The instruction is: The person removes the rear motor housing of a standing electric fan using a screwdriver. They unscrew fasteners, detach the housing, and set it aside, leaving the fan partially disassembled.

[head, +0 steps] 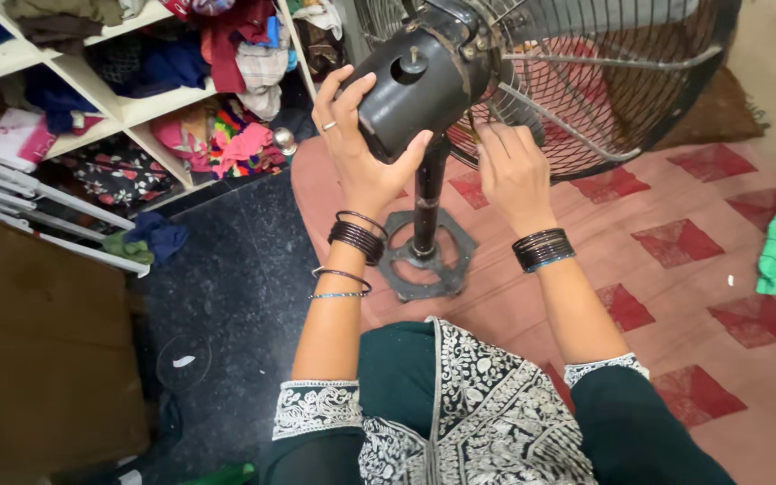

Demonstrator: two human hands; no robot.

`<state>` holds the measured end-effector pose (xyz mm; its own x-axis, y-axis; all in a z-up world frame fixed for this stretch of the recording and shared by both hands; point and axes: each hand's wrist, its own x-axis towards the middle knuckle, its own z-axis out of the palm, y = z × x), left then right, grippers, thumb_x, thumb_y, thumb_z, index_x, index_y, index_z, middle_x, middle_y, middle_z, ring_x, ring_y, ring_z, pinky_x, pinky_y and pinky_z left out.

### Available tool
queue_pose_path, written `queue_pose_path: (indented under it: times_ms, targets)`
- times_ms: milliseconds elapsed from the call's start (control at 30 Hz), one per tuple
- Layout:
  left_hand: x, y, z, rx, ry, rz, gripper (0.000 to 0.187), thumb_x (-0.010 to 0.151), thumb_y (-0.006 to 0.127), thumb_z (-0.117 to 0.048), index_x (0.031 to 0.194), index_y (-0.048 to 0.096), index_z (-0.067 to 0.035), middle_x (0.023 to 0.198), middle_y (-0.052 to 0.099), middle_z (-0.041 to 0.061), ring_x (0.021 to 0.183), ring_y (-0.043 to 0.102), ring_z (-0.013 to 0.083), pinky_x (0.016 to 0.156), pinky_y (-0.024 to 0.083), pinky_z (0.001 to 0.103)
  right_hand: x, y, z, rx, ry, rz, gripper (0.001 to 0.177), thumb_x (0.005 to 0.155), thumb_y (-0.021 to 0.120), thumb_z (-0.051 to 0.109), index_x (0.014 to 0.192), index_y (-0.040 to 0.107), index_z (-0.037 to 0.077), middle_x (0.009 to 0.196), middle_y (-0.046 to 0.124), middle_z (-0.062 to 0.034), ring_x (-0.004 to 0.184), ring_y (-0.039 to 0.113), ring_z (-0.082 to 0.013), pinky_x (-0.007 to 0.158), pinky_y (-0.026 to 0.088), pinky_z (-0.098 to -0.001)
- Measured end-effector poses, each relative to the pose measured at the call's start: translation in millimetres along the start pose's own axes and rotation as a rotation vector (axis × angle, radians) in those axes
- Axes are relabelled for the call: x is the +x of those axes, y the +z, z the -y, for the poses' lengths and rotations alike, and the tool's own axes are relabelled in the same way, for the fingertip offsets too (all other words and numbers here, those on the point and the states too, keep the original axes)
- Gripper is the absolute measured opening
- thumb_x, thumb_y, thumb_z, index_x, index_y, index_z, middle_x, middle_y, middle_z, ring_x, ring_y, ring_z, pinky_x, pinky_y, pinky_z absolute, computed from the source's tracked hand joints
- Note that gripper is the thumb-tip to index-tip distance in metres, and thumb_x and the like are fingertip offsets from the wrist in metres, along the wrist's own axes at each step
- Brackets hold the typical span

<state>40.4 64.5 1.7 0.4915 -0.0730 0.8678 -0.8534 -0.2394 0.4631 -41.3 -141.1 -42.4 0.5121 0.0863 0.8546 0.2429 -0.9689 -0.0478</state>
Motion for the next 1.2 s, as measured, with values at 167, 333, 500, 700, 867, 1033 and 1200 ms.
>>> queue_pose_path:
  times_ms: [167, 333, 500, 700, 867, 1033, 1200]
  targets:
    - [9.1, -5.1, -1.4, -0.029, -0.022, 0.044, 0.082, 0.075, 0.093, -0.029, 0.141, 0.048, -0.016, 0.152, 0.042, 0.015, 0.144, 0.041, 0.0389, 0.125, 0.036, 0.052, 5.1, -13.7, 1.9, 0.040, 0.080, 0.167, 0.032, 0.093, 0.065, -0.002, 0.126, 0.063, -0.002, 0.116, 0.063, -0.0156, 0.107, 0.058, -0.0349, 0.093, 0.051, -0.0427]
    - [8.5, -4.3, -10.2, -0.025, -0.058, 0.035, 0.084, 0.074, 0.093, -0.029, 0.143, 0.046, -0.016, 0.152, 0.040, 0.016, 0.144, 0.041, 0.0393, 0.123, 0.038, 0.053, 8.9, -15.7, -7.9, 0.111, 0.054, 0.178, 0.040, 0.087, 0.064, -0.004, 0.128, 0.065, -0.001, 0.116, 0.063, -0.0149, 0.107, 0.059, -0.0345, 0.093, 0.051, -0.0431]
    - [-2.6, 8.5, -23.8, 0.078, -0.066, -0.054, 0.086, 0.074, 0.094, -0.030, 0.143, 0.045, -0.017, 0.153, 0.039, 0.017, 0.145, 0.039, 0.0404, 0.124, 0.035, 0.055, 6.8, -1.1, -29.1, 0.169, -0.011, 0.073, 0.033, 0.088, 0.066, -0.003, 0.120, 0.071, 0.000, 0.110, 0.064, -0.0125, 0.103, 0.062, -0.0327, 0.089, 0.052, -0.0424]
    - [-19.6, 31.2, -38.6, 0.236, -0.055, -0.157, 0.088, 0.074, 0.094, -0.033, 0.144, 0.045, -0.016, 0.153, 0.040, 0.017, 0.146, 0.037, 0.0400, 0.126, 0.033, 0.056, 1.7, 21.7, -59.7, 0.246, -0.084, -0.012, 0.026, 0.087, 0.068, -0.002, 0.112, 0.074, 0.004, 0.109, 0.066, -0.0085, 0.101, 0.064, -0.0296, 0.089, 0.053, -0.0410]
    - [-16.4, 46.4, -44.8, 0.321, -0.030, -0.201, 0.085, 0.074, 0.093, -0.033, 0.143, 0.046, -0.016, 0.151, 0.039, 0.017, 0.145, 0.037, 0.0395, 0.123, 0.032, 0.055, -18.6, 47.8, -92.7, 0.125, -0.204, -0.045, 0.037, 0.084, 0.069, 0.000, 0.121, 0.074, 0.005, 0.110, 0.065, -0.0086, 0.099, 0.064, -0.0295, 0.087, 0.053, -0.0420]
    - [-16.3, 45.4, -46.8, 0.307, -0.028, -0.177, 0.085, 0.075, 0.092, -0.032, 0.144, 0.045, -0.016, 0.155, 0.040, 0.018, 0.143, 0.040, 0.0386, 0.121, 0.035, 0.052, -109.1, 111.4, -80.2, 0.238, 0.087, -0.165, 0.033, 0.095, 0.069, 0.001, 0.127, 0.069, 0.001, 0.111, 0.061, -0.0124, 0.098, 0.061, -0.0288, 0.086, 0.052, -0.0400]
    - [-18.3, 43.3, -44.6, 0.281, -0.047, -0.172, 0.086, 0.074, 0.090, -0.032, 0.144, 0.045, -0.015, 0.155, 0.038, 0.020, 0.141, 0.041, 0.0381, 0.120, 0.037, 0.051, -155.6, 186.2, -77.9, 1.082, 0.563, 0.244, 0.045, 0.084, 0.090, 0.009, 0.119, 0.063, 0.001, 0.099, 0.055, -0.0054, 0.092, 0.054, -0.0169, 0.079, 0.046, -0.0349]
